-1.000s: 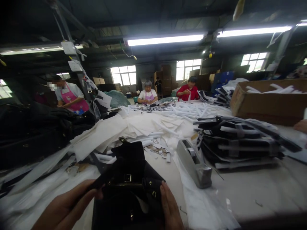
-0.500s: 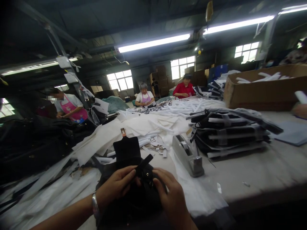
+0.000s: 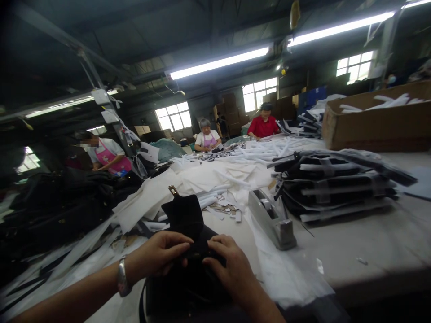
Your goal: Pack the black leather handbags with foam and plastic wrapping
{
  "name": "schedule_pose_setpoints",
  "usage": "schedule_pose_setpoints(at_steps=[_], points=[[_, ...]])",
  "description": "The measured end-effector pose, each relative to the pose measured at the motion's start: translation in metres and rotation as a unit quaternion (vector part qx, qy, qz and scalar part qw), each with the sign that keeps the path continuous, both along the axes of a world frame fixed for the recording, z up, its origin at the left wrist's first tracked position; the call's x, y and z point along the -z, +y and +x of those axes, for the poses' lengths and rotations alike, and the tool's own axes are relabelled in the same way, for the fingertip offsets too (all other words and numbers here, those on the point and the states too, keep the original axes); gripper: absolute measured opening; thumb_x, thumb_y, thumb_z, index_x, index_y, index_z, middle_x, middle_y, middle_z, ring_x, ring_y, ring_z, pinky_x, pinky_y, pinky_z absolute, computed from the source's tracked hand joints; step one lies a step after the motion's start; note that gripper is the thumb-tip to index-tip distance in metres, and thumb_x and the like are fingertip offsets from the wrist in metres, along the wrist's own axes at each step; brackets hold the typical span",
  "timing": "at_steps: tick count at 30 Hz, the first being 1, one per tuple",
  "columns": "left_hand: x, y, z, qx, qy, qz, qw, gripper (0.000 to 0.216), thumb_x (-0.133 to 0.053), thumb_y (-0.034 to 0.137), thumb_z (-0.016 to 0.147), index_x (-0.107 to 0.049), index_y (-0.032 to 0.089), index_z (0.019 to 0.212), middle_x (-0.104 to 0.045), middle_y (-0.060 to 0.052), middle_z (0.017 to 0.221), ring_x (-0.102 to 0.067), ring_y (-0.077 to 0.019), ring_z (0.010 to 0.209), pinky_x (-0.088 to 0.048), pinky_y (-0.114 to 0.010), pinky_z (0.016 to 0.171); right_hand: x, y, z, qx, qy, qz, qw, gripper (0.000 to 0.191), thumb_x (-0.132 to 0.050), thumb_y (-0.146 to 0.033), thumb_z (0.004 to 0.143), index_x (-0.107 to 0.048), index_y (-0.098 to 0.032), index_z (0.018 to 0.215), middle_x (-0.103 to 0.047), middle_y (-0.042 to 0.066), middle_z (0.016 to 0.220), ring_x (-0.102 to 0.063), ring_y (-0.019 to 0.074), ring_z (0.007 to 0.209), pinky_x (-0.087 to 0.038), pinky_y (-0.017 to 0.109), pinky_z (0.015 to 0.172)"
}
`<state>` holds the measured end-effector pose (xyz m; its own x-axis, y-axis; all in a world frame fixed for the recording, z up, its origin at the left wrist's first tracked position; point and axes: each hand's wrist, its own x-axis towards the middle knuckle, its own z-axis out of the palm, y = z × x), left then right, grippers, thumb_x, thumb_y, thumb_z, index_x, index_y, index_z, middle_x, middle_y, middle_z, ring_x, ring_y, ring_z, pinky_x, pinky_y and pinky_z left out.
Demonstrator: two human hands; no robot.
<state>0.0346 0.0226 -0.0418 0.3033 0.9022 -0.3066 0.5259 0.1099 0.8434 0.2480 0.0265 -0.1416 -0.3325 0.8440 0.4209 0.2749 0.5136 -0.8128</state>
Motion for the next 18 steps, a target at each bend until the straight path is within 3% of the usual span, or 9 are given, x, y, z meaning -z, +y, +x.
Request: schedule_pose_setpoints(at_steps=[3,6,10,13,18], points=[[-0.013,-0.001,-0.001,0.008,0.059,0.008,0.998,0.048,-0.06,0.051,0.08,-0.067,0.013,0.107,-0.071,-0.005,0.081,-0.046,-0.0061,0.04,-0.03,-0.018,0.037,0.003,0.001,-0.003,0.015,0.015,0.008,1.0,0.025,-0.067,-0.027,0.086,-0.069,-0.025,0.111,-0.063,0.007,0.115,-0.058,0.0231,0.111,-0.047,0.035,0.099],[-0.02,0.002,-0.004,0.021,0.13,0.044,0.99,0.041,-0.059,0.045,0.081,-0.071,0.014,0.105,-0.072,-0.004,0.074,-0.049,-0.0085,0.044,-0.031,-0.019,0.04,0.006,0.001,-0.007,0.023,0.02,0.024,0.999,0.023,-0.068,-0.028,0.086,-0.068,-0.026,0.109,-0.063,0.006,0.113,-0.058,0.0238,0.11,-0.047,0.036,0.098],[-0.021,0.009,-0.003,0.054,0.152,0.083,0.983,0.038,-0.063,0.043,0.079,-0.075,0.015,0.101,-0.075,-0.006,0.076,-0.067,-0.0181,0.065,-0.045,-0.023,0.057,0.013,0.002,-0.01,0.053,0.035,0.05,0.997,0.022,-0.069,-0.033,0.085,-0.069,-0.027,0.106,-0.064,0.006,0.11,-0.059,0.0251,0.109,-0.049,0.037,0.096],[-0.02,0.012,0.002,0.061,0.162,0.098,0.98,0.035,-0.065,0.041,0.078,-0.076,0.015,0.098,-0.077,-0.006,0.079,-0.07,-0.0215,0.076,-0.049,-0.025,0.068,0.018,0.003,-0.01,0.068,0.046,0.061,0.995,0.023,-0.069,-0.033,0.085,-0.069,-0.027,0.107,-0.064,0.006,0.111,-0.06,0.0249,0.108,-0.049,0.037,0.096],[-0.022,0.015,0.016,0.067,0.21,0.132,0.967,0.028,-0.065,0.037,0.077,-0.078,0.018,0.092,-0.077,-0.004,0.08,-0.07,-0.0214,0.078,-0.049,-0.025,0.069,0.019,0.004,-0.008,0.07,0.066,0.061,0.993,0.024,-0.069,-0.032,0.086,-0.072,-0.029,0.11,-0.066,0.005,0.108,-0.062,0.0235,0.104,-0.052,0.034,0.092]])
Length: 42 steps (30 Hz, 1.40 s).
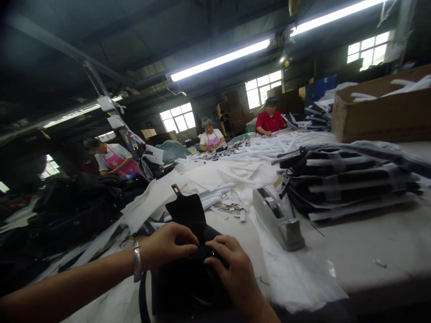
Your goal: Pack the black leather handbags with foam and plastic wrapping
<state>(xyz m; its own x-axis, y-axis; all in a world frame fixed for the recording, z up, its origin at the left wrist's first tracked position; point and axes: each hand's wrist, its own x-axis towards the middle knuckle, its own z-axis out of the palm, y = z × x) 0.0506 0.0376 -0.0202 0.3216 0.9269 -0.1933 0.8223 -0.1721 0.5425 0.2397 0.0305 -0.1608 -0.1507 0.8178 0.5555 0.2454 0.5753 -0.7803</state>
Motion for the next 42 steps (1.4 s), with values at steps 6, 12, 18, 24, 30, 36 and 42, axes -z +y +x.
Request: schedule_pose_setpoints(at_steps=[6,12,18,24,30,36,42], points=[[-0.01,-0.01,0.016,0.013,0.073,0.107,0.991,0.019,-0.066,0.033,0.076,-0.077,0.022,0.087,-0.076,-0.001,0.083,-0.068,-0.0201,0.079,-0.047,-0.026,0.073,0.002,0.0,-0.001,0.001,0.012,0.035,0.999,0.026,-0.07,-0.03,0.086,-0.072,-0.03,0.112,-0.068,0.004,0.103,-0.063,0.0229,0.1,-0.053,0.033,0.087],[-0.01,-0.012,0.022,-0.024,0.062,0.068,0.995,0.019,-0.072,0.031,0.071,-0.076,0.021,0.086,-0.075,-0.001,0.085,-0.068,-0.0202,0.083,-0.046,-0.027,0.075,0.009,0.003,-0.003,0.009,0.022,0.075,0.997,0.029,-0.07,-0.027,0.086,-0.07,-0.028,0.115,-0.068,0.004,0.103,-0.063,0.0226,0.098,-0.054,0.032,0.086],[0.016,-0.003,0.022,-0.082,-0.04,-0.005,0.996,0.022,-0.071,0.03,0.069,-0.07,0.014,0.084,-0.071,-0.003,0.077,-0.064,-0.0179,0.073,-0.047,-0.026,0.066,0.017,0.007,-0.011,0.007,0.047,0.131,0.99,0.028,-0.066,-0.026,0.089,-0.068,-0.025,0.116,-0.068,0.006,0.1,-0.063,0.0225,0.094,-0.056,0.033,0.081],[0.033,-0.003,0.014,-0.096,-0.074,-0.014,0.993,0.027,-0.071,0.031,0.073,-0.064,0.014,0.094,-0.067,-0.003,0.083,-0.063,-0.0169,0.076,-0.047,-0.024,0.063,0.016,0.009,-0.009,-0.004,0.071,0.074,0.995,0.035,-0.071,-0.02,0.083,-0.065,-0.027,0.117,-0.071,0.004,0.105,-0.066,0.0226,0.099,-0.056,0.034,0.088],[0.045,-0.009,0.008,-0.098,-0.134,-0.02,0.986,0.03,-0.072,0.03,0.074,-0.059,0.016,0.096,-0.063,-0.003,0.09,-0.061,-0.0171,0.08,-0.047,-0.021,0.056,0.011,0.005,-0.006,0.014,0.036,0.007,0.999,0.025,-0.07,-0.013,0.08,-0.073,-0.022,0.103,-0.069,0.008,0.113,-0.067,0.0248,0.104,-0.056,0.034,0.091],[0.053,-0.008,0.0,-0.103,-0.182,-0.063,0.976,0.03,-0.076,0.034,0.07,-0.055,0.016,0.082,-0.058,0.002,0.072,-0.055,-0.0099,0.057,-0.04,-0.019,0.046,-0.004,0.002,-0.003,-0.024,-0.014,-0.065,0.997,0.025,-0.069,-0.01,0.08,-0.076,-0.024,0.099,-0.07,0.006,0.112,-0.066,0.0228,0.105,-0.054,0.033,0.093],[0.054,-0.002,-0.013,-0.095,-0.201,-0.151,0.963,0.041,-0.073,0.048,0.071,-0.054,0.016,0.088,-0.063,0.002,0.065,-0.058,-0.0101,0.048,-0.041,-0.019,0.045,-0.01,-0.005,-0.009,-0.029,-0.038,-0.068,0.997,0.026,-0.068,-0.009,0.079,-0.074,-0.02,0.102,-0.068,0.007,0.109,-0.065,0.0218,0.103,-0.052,0.031,0.091]])
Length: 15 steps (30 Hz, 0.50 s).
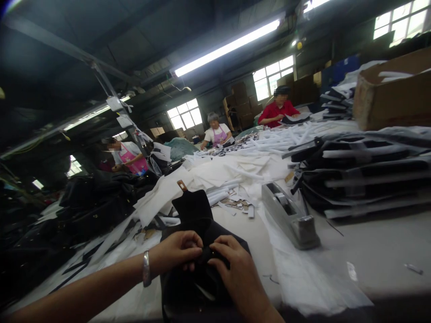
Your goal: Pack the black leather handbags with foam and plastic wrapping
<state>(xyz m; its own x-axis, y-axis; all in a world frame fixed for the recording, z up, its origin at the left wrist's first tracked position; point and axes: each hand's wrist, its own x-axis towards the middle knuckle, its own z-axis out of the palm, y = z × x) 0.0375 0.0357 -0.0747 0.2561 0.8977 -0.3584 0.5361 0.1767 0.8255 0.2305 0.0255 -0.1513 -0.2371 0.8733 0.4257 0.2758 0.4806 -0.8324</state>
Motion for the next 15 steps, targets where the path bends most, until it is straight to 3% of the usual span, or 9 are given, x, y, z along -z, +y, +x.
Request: schedule_pose_setpoints(at_steps=[4,9,12,15], points=[[0.007,-0.001,-0.003,-0.003,-0.005,0.007,1.0,0.036,-0.073,0.041,0.07,-0.055,0.015,0.087,-0.063,0.002,0.062,-0.058,-0.0106,0.047,-0.041,-0.02,0.045,0.0,-0.006,-0.005,0.018,-0.026,0.013,0.999,0.025,-0.063,-0.01,0.08,-0.072,-0.02,0.101,-0.066,0.008,0.109,-0.062,0.0225,0.103,-0.051,0.034,0.092],[0.011,-0.012,-0.001,-0.007,0.004,0.079,0.997,0.02,-0.068,0.03,0.075,-0.058,0.015,0.083,-0.063,0.001,0.067,-0.061,-0.012,0.051,-0.041,-0.02,0.046,-0.007,-0.011,-0.003,0.024,-0.048,-0.001,0.999,0.023,-0.061,-0.007,0.076,-0.067,-0.021,0.093,-0.064,0.006,0.108,-0.06,0.0219,0.103,-0.048,0.034,0.091],[0.007,-0.023,-0.001,0.007,0.021,0.133,0.991,0.013,-0.067,0.023,0.077,-0.063,0.017,0.089,-0.067,0.0,0.079,-0.062,-0.0115,0.057,-0.046,-0.022,0.056,-0.018,-0.008,0.005,-0.004,-0.05,-0.037,0.998,0.021,-0.064,-0.007,0.072,-0.066,-0.021,0.087,-0.064,0.006,0.109,-0.059,0.0225,0.108,-0.046,0.034,0.095],[0.001,-0.031,0.0,0.068,0.073,0.217,0.971,0.021,-0.063,0.019,0.083,-0.067,0.022,0.104,-0.071,0.001,0.091,-0.064,-0.0124,0.068,-0.048,-0.025,0.072,-0.029,0.003,0.015,-0.072,-0.048,-0.081,0.993,0.013,-0.067,-0.016,0.075,-0.071,-0.022,0.085,-0.062,0.006,0.122,-0.055,0.0236,0.12,-0.039,0.036,0.105]])
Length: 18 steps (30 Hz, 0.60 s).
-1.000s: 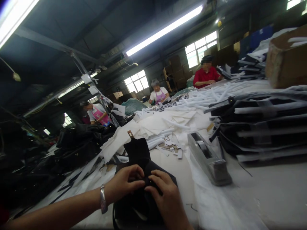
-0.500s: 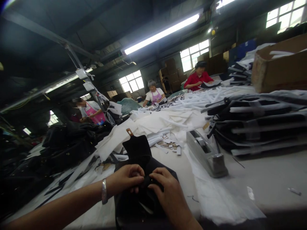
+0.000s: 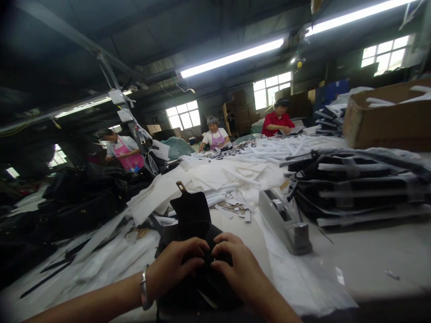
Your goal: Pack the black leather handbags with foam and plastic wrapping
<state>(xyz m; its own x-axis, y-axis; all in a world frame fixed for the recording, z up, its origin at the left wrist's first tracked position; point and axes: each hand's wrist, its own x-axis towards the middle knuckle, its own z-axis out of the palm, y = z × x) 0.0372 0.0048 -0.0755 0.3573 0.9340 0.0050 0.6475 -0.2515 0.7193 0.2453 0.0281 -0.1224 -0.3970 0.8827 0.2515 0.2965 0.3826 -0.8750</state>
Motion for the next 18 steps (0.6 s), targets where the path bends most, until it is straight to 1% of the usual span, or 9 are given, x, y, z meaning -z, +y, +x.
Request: schedule_pose_setpoints(at_steps=[2,4,6,7,9,11,14,16,18], points=[[-0.003,-0.003,0.002,0.029,0.042,0.059,0.997,0.021,-0.063,0.022,0.087,-0.069,0.024,0.106,-0.071,0.0,0.096,-0.065,-0.0151,0.081,-0.047,-0.025,0.078,-0.004,0.008,0.004,-0.034,0.001,-0.028,0.999,0.008,-0.068,-0.023,0.077,-0.074,-0.023,0.083,-0.058,0.006,0.131,-0.052,0.0247,0.125,-0.035,0.038,0.109],[-0.003,-0.003,0.006,0.029,0.065,0.09,0.993,0.021,-0.071,0.031,0.083,-0.071,0.022,0.102,-0.07,-0.002,0.095,-0.064,-0.0178,0.086,-0.046,-0.025,0.077,-0.005,0.015,0.006,-0.045,0.004,-0.047,0.998,0.007,-0.069,-0.025,0.077,-0.075,-0.023,0.08,-0.058,0.006,0.134,-0.052,0.0259,0.126,-0.034,0.039,0.11],[-0.003,-0.002,0.013,0.011,0.09,0.1,0.991,0.034,-0.08,0.041,0.073,-0.07,0.02,0.098,-0.068,-0.003,0.092,-0.063,-0.0189,0.082,-0.045,-0.026,0.071,-0.004,0.019,0.005,-0.042,0.014,-0.055,0.998,0.008,-0.067,-0.024,0.077,-0.075,-0.022,0.076,-0.059,0.006,0.133,-0.054,0.0262,0.124,-0.036,0.04,0.109],[-0.003,-0.001,0.017,0.0,0.107,0.104,0.989,0.037,-0.082,0.044,0.07,-0.07,0.02,0.096,-0.068,-0.003,0.092,-0.063,-0.0194,0.081,-0.044,-0.026,0.07,-0.004,0.02,0.004,-0.039,0.02,-0.056,0.997,0.01,-0.066,-0.023,0.078,-0.075,-0.022,0.075,-0.06,0.006,0.132,-0.055,0.0262,0.123,-0.038,0.041,0.107],[-0.005,0.001,0.024,-0.015,0.14,0.119,0.983,0.031,-0.079,0.043,0.072,-0.069,0.021,0.092,-0.067,-0.003,0.092,-0.063,-0.02,0.08,-0.042,-0.027,0.068,-0.007,0.02,0.004,-0.031,0.024,-0.052,0.998,0.014,-0.062,-0.022,0.08,-0.073,-0.022,0.073,-0.061,0.007,0.131,-0.058,0.026,0.121,-0.042,0.042,0.104],[-0.006,0.002,0.03,-0.021,0.161,0.139,0.977,0.023,-0.075,0.039,0.075,-0.069,0.022,0.089,-0.068,-0.002,0.091,-0.063,-0.0196,0.078,-0.04,-0.027,0.066,-0.013,0.019,0.004,-0.024,0.004,-0.036,0.999,0.015,-0.06,-0.019,0.081,-0.071,-0.021,0.072,-0.062,0.008,0.13,-0.059,0.0262,0.119,-0.044,0.043,0.102],[-0.007,0.002,0.032,-0.023,0.163,0.162,0.973,0.021,-0.075,0.038,0.074,-0.068,0.023,0.086,-0.068,0.0,0.085,-0.062,-0.0182,0.073,-0.038,-0.027,0.062,-0.022,0.016,0.009,0.0,-0.056,0.021,0.998,0.016,-0.058,-0.013,0.08,-0.068,-0.022,0.07,-0.059,0.008,0.134,-0.056,0.0267,0.124,-0.043,0.046,0.103],[-0.006,0.002,0.03,-0.028,0.157,0.167,0.973,0.02,-0.074,0.038,0.073,-0.067,0.022,0.083,-0.068,0.0,0.081,-0.061,-0.0172,0.07,-0.037,-0.027,0.061,-0.02,0.017,0.017,0.032,-0.097,0.059,0.993,0.016,-0.057,-0.011,0.08,-0.066,-0.022,0.071,-0.057,0.007,0.137,-0.052,0.0268,0.128,-0.042,0.046,0.105],[-0.004,0.001,0.027,-0.033,0.15,0.158,0.976,0.019,-0.074,0.037,0.073,-0.066,0.021,0.08,-0.067,0.0,0.079,-0.061,-0.0168,0.068,-0.038,-0.026,0.06,-0.011,0.022,0.033,0.073,-0.139,0.086,0.984,0.016,-0.055,-0.012,0.081,-0.064,-0.023,0.074,-0.056,0.007,0.138,-0.051,0.0268,0.129,-0.042,0.046,0.104]])
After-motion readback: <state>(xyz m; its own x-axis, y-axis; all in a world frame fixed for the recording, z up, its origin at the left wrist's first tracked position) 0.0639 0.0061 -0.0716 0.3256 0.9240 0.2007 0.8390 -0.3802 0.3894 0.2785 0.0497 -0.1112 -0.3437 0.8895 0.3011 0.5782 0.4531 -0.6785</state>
